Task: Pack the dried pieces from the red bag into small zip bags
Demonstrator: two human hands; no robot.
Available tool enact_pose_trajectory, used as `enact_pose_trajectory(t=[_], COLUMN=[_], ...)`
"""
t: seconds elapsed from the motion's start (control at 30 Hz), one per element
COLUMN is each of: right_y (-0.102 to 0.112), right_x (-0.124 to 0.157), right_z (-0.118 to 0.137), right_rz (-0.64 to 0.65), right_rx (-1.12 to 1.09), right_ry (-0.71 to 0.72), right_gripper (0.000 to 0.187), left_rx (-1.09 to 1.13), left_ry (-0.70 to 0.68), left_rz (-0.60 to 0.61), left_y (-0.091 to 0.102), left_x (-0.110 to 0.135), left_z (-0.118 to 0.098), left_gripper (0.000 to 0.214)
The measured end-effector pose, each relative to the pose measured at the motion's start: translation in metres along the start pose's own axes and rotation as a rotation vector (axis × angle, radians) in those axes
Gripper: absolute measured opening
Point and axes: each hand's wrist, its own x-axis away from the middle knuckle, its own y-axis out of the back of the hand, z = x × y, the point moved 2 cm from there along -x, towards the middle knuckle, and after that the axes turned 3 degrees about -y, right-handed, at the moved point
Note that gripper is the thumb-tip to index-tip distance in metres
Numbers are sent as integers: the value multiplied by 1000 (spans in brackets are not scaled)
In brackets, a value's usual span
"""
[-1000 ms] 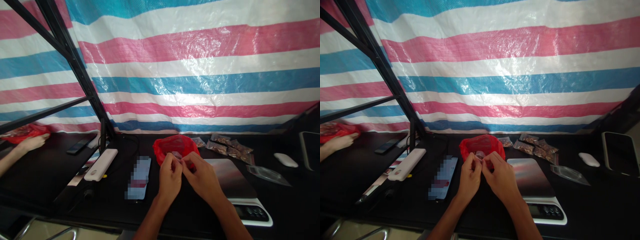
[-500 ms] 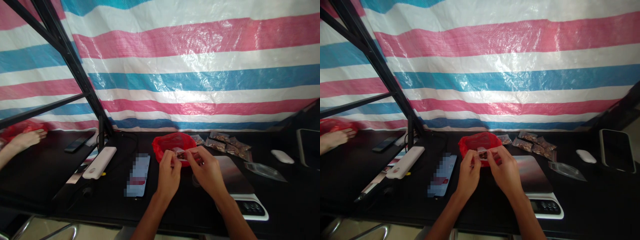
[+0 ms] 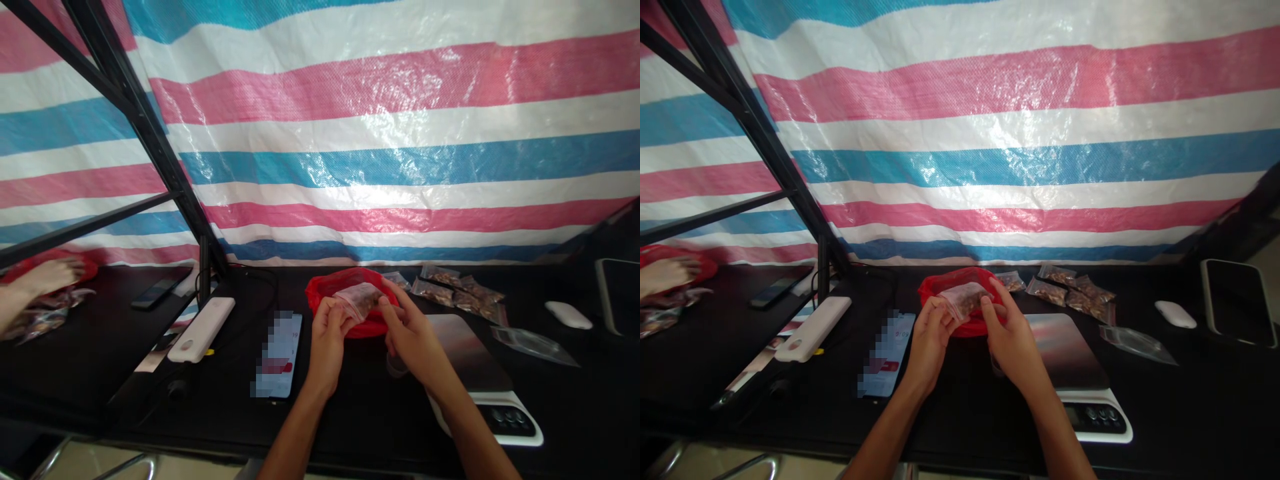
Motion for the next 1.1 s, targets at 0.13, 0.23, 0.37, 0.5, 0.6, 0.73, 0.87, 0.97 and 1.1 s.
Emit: enact_pose_trajectory(t=[0.13, 0.23, 0.37, 0.5, 0.6, 0.73, 0.87, 0.97, 1.1], right_y=[-6, -5, -5, -12, -18, -23, -24, -20, -15], right_x=[-5, -7, -6, -8, -9, -9, -5, -2, 0], right_z=[-2, 3, 15, 17, 11, 6, 8, 11, 13], right_rz=[-37, -238, -451, -381, -314, -228, -108, -75, -119], right_rx=[-114, 11, 410, 616, 659, 648, 628, 638, 607], right_ry=[-45, 41, 146, 227, 284, 361, 355, 315, 280], right_gripper=[62, 50, 38, 32, 32, 34, 37, 39, 29], left_rx=[-18, -143, -616, -1039, -1173, -1232, -1245, -1244, -1224], left_ry=[44, -49, -345, -509, -504, -457, -428, -420, -473], left_rz=[-10, -73, -129, 3, 128, 195, 195, 171, 168], left_y=[4, 10, 18, 21, 21, 22, 24, 25, 23], left_x=[-4, -6, -4, -5, -11, -17, -19, -19, -22], left_z=[6, 8, 2, 1, 7, 14, 17, 16, 11], left_gripper=[30, 27, 31, 54, 70, 71, 58, 55, 55])
